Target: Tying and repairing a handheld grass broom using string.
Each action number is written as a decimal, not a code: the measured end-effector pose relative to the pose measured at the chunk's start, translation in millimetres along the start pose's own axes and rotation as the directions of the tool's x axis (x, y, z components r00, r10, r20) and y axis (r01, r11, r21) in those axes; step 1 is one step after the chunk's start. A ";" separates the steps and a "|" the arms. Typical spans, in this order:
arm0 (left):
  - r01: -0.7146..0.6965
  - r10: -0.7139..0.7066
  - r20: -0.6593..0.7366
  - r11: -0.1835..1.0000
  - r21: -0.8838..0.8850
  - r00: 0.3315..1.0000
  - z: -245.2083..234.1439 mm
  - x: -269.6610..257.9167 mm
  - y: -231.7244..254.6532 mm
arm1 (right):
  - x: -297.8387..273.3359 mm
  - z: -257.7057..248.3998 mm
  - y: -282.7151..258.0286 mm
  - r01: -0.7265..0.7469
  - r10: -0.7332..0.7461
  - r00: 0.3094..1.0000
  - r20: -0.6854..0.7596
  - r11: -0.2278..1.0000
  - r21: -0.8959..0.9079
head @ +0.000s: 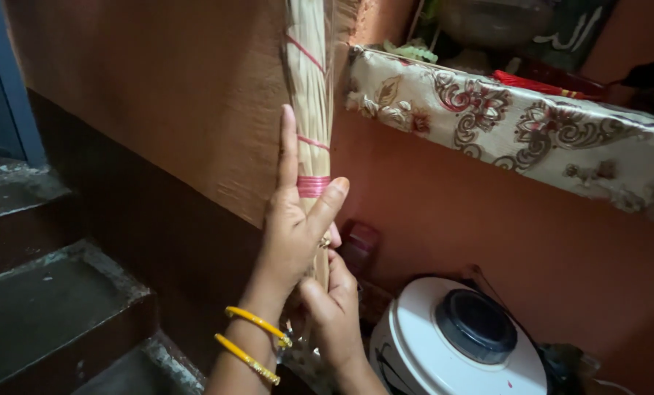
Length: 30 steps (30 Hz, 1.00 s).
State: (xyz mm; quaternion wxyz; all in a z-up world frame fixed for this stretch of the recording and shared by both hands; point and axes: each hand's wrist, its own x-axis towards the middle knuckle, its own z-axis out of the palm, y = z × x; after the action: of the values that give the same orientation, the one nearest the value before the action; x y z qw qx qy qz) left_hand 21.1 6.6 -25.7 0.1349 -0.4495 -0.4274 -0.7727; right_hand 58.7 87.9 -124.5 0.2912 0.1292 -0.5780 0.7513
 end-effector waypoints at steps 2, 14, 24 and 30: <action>-0.009 0.009 0.011 1.000 0.001 1.000 -1.3 6.2 -5.8 | 9.1 -1.9 -2.4 0.054 -0.053 0.998 0.017 0.996 -0.065; 0.174 -0.242 -0.440 0.966 -0.190 0.865 -23.1 7.5 -61.5 | 34.4 -10.9 -17.6 -0.351 0.369 0.929 0.039 0.907 -0.233; 0.341 -0.447 -0.521 0.894 -0.291 0.727 -28.6 -25.6 -45.8 | -3.2 1.8 -23.0 -0.362 0.387 0.922 -0.013 0.849 -0.385; 0.155 -0.168 -0.280 0.986 -0.067 0.945 -1.3 -5.8 -6.8 | -7.5 -2.1 -13.7 -0.142 0.143 0.990 0.001 0.988 -0.060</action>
State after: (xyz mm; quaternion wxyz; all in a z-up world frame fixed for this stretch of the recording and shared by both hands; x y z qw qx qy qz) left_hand 19.6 8.6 -34.4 0.1214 -0.2999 -0.4218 -0.8470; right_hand 73.0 90.0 -118.2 0.2390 0.0807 -0.6087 0.7522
